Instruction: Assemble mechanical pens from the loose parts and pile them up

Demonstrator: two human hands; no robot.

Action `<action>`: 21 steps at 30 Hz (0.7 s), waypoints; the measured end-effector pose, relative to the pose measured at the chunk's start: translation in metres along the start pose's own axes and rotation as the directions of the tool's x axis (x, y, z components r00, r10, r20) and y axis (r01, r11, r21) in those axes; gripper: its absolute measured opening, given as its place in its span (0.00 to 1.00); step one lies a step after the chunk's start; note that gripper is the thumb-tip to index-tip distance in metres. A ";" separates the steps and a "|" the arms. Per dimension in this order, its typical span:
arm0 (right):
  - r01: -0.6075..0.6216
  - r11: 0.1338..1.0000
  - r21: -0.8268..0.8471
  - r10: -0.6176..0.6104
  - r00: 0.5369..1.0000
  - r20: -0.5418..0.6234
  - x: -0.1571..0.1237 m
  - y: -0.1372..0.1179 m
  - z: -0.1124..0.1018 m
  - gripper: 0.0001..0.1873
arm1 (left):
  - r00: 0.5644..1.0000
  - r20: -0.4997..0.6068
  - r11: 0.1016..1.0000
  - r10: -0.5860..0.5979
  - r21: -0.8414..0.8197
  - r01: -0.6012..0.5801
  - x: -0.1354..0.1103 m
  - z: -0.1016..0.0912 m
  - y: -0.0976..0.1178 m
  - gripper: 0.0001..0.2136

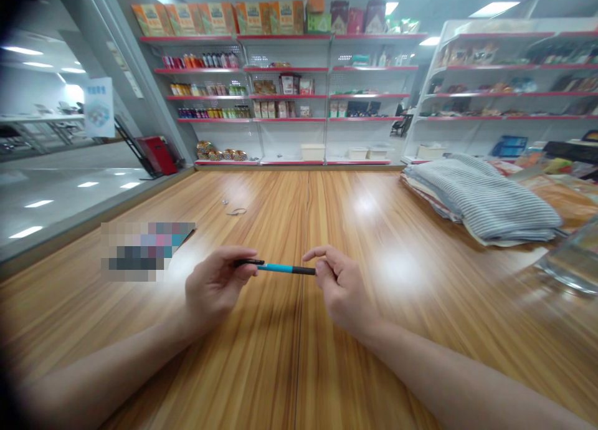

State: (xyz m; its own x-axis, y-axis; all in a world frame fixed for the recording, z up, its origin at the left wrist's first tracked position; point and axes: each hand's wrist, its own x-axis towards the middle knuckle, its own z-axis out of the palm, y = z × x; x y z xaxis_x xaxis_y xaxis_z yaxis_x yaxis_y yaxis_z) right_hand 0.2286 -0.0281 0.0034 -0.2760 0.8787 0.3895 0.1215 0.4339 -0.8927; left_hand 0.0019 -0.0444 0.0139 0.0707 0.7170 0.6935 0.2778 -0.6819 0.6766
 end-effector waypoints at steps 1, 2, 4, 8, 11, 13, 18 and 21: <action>-0.014 1.000 0.014 0.014 1.000 -0.010 0.001 0.001 0.001 0.11 | 1.000 -0.004 1.000 0.002 0.008 -0.002 0.000 0.001 0.001 0.10; -0.006 1.000 0.000 0.006 0.999 -0.032 0.002 0.002 0.001 0.11 | 0.999 -0.007 0.999 -0.031 -0.015 0.031 0.000 0.002 0.001 0.09; 0.058 0.994 -0.091 -0.066 0.994 -0.092 0.005 0.002 0.001 0.09 | 0.984 0.014 0.974 -0.176 -0.145 0.176 0.002 0.005 0.000 0.07; 0.236 0.916 -0.324 -0.281 0.955 -0.099 0.006 0.001 -0.001 0.05 | 0.883 0.195 0.772 -0.427 -0.430 0.469 0.007 0.010 -0.006 0.07; 0.292 0.873 -0.390 -0.336 0.940 -0.050 0.004 -0.001 -0.001 0.06 | 0.848 0.248 0.697 -0.468 -0.486 0.527 0.008 0.010 -0.009 0.07; 0.284 0.879 -0.383 -0.320 0.947 -0.035 0.002 -0.002 -0.002 0.06 | 0.854 0.244 0.726 -0.460 -0.450 0.520 0.007 0.008 -0.009 0.05; 0.101 0.981 -0.169 -0.106 0.994 -0.024 0.004 -0.001 -0.003 0.07 | 0.901 0.182 0.838 -0.394 -0.332 0.433 0.004 0.004 -0.005 0.04; -0.012 1.000 -0.006 0.013 0.999 0.051 0.005 0.002 0.002 0.09 | 0.901 0.166 0.785 -0.401 -0.444 0.432 0.003 0.007 -0.003 0.05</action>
State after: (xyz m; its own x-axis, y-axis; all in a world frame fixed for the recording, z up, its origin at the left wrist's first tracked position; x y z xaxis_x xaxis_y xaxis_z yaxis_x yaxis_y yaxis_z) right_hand 0.2255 -0.0235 0.0034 -0.3224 0.8729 0.3661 0.1309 0.4242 -0.8961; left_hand 0.0078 -0.0395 0.0121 0.1109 0.9435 0.3122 -0.1763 -0.2905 0.9405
